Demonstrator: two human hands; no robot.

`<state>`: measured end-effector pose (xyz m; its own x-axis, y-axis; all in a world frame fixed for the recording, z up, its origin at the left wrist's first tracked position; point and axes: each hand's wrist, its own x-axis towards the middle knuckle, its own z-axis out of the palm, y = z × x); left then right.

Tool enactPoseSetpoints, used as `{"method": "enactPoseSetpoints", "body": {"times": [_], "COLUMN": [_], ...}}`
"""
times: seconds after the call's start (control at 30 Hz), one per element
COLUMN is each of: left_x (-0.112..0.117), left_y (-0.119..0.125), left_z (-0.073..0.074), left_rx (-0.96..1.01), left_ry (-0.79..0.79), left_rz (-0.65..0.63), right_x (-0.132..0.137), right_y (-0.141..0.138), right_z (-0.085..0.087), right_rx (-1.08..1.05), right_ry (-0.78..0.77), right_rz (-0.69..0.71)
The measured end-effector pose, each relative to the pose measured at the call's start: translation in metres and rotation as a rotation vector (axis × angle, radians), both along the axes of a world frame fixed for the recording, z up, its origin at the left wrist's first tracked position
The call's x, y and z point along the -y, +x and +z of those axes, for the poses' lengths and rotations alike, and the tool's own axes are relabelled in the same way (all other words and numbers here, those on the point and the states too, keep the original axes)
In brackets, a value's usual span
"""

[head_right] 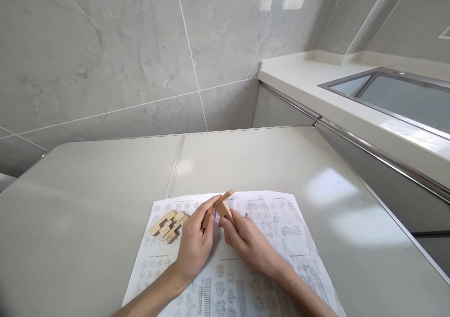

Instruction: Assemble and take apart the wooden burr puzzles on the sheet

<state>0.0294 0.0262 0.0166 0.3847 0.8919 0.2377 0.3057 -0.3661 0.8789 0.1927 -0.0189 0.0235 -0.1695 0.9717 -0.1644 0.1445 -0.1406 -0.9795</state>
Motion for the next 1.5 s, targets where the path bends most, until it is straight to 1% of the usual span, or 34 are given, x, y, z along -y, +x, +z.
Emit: {"method": "enactPoseSetpoints", "body": {"times": [0.07, 0.2, 0.27, 0.37, 0.47, 0.6, 0.73, 0.93, 1.07, 1.17, 1.3, 1.5], "left_x": [0.001, 0.007, 0.009, 0.01, 0.008, 0.006, 0.005, 0.005, 0.005, 0.004, 0.004, 0.006], "left_y": [0.0, 0.002, 0.003, 0.004, 0.005, 0.005, 0.006, 0.006, 0.005, 0.004, 0.004, 0.005], "left_z": [0.0, -0.002, -0.003, -0.003, -0.002, 0.001, 0.001, 0.002, 0.002, 0.002, 0.001, 0.003], "left_rx": [0.003, 0.032, 0.031, 0.009, 0.004, 0.023, 0.038, 0.024, 0.044, 0.059, 0.045, -0.009], "left_ry": [-0.004, 0.005, -0.003, -0.021, -0.04, -0.099, -0.118, -0.085, -0.085, -0.092, -0.063, -0.027], "left_rz": [-0.007, -0.104, -0.128, -0.093, -0.063, -0.036, -0.011, -0.042, -0.083, -0.101, -0.085, -0.069], "right_x": [0.0, -0.001, -0.002, -0.004, -0.003, -0.001, -0.001, -0.002, -0.002, -0.003, -0.004, -0.003], "right_y": [0.0, -0.001, 0.0, 0.001, 0.002, 0.002, 0.001, 0.003, 0.007, 0.009, 0.008, 0.008], "right_z": [0.0, -0.001, -0.002, -0.001, 0.0, 0.003, 0.002, -0.004, -0.005, -0.005, -0.005, -0.008], "right_rx": [0.005, -0.039, -0.042, -0.056, -0.065, 0.001, 0.071, 0.115, 0.105, 0.154, 0.204, 0.195], "right_ry": [-0.008, -0.006, 0.003, -0.006, -0.012, -0.017, -0.022, 0.038, -0.002, -0.01, -0.001, -0.01], "right_rz": [-0.002, -0.045, -0.063, -0.063, -0.028, -0.017, -0.035, -0.068, -0.033, -0.036, -0.028, -0.034]}}
